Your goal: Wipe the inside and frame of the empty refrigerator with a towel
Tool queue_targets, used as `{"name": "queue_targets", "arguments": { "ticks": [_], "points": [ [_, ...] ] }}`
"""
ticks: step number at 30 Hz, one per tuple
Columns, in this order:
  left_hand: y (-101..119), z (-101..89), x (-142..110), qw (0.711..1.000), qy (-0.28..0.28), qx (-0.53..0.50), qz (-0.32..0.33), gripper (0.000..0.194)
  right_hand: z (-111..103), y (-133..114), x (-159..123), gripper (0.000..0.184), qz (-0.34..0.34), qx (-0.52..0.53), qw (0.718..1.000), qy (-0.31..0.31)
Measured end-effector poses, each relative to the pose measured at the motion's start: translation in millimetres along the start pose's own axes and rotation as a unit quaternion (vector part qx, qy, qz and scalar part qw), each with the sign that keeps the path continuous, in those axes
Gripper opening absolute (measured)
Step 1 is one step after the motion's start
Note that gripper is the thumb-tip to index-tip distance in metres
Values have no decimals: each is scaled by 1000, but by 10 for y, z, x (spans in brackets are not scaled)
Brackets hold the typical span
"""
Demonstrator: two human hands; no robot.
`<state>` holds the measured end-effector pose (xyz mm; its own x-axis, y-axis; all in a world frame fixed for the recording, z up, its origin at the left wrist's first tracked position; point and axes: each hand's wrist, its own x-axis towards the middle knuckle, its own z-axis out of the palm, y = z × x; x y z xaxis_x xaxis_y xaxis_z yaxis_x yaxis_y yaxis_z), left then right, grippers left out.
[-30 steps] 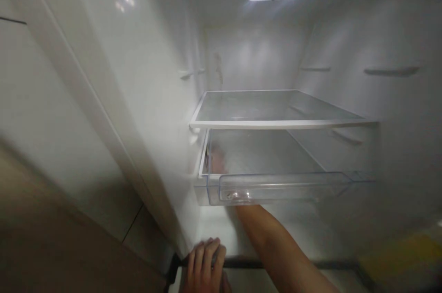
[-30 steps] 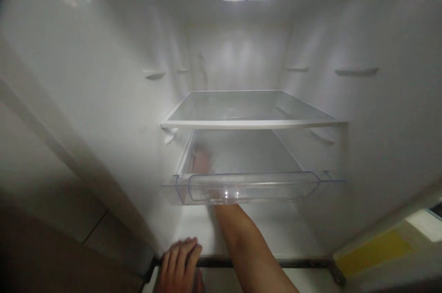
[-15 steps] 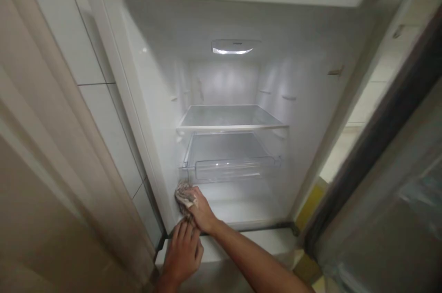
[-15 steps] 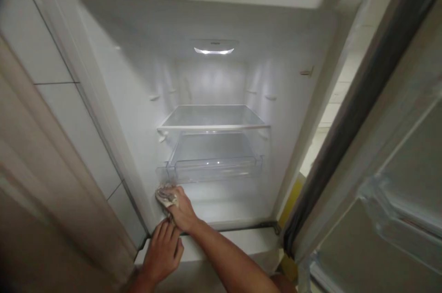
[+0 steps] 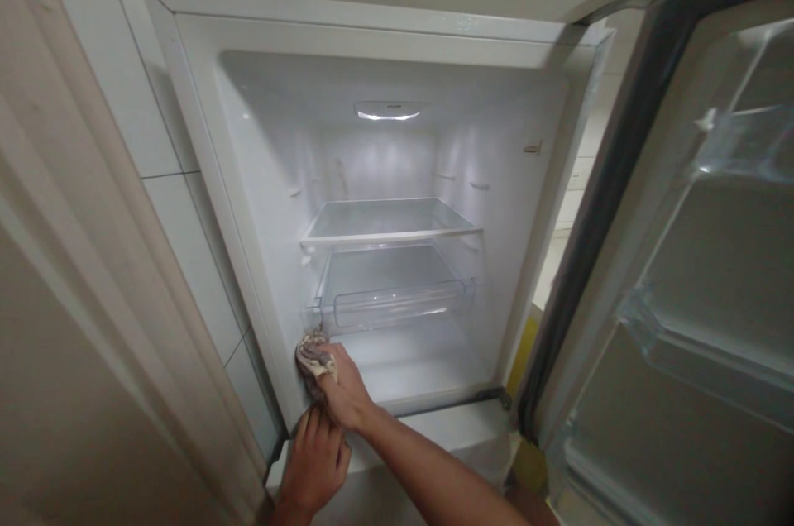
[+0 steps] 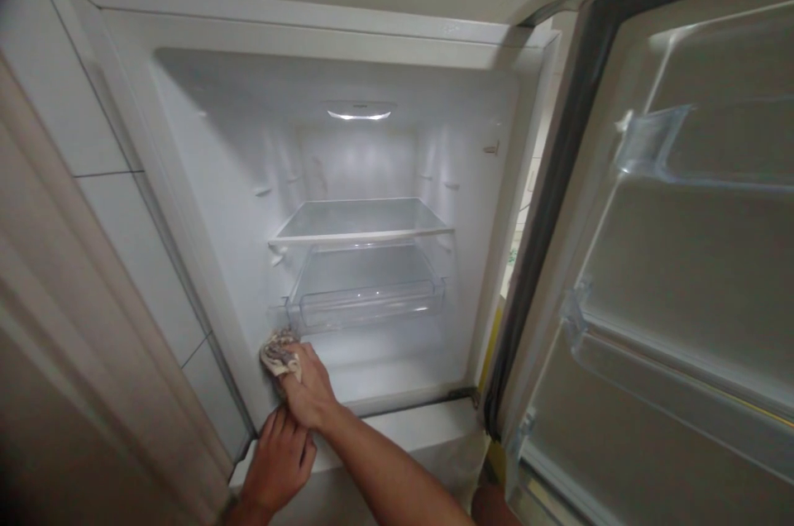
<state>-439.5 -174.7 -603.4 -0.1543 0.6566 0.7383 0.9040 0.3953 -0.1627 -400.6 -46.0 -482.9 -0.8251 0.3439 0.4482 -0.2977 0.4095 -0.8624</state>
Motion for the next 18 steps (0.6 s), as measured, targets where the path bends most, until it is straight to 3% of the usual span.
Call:
{"name": "queue_targets", "arguments": {
  "ticks": [5, 10, 14, 18],
  "points": [
    [-22, 14, 8, 1000, 2, 0, -2, 21, -88, -152, -2, 28, 4, 130, 986, 100],
    [-12, -13, 33, 1000, -1, -16, -20, 27, -163, -149, 142, 28, 19, 181, 977, 111],
    [-22, 82, -46, 1000, -3, -15, -24, 30, -112, -188, 85, 30, 16, 142, 983, 118],
    [-131, 275, -205, 999, -20, -27, -32, 37, 216, -221, -178, 31, -37, 10, 991, 131]
  ]
}}
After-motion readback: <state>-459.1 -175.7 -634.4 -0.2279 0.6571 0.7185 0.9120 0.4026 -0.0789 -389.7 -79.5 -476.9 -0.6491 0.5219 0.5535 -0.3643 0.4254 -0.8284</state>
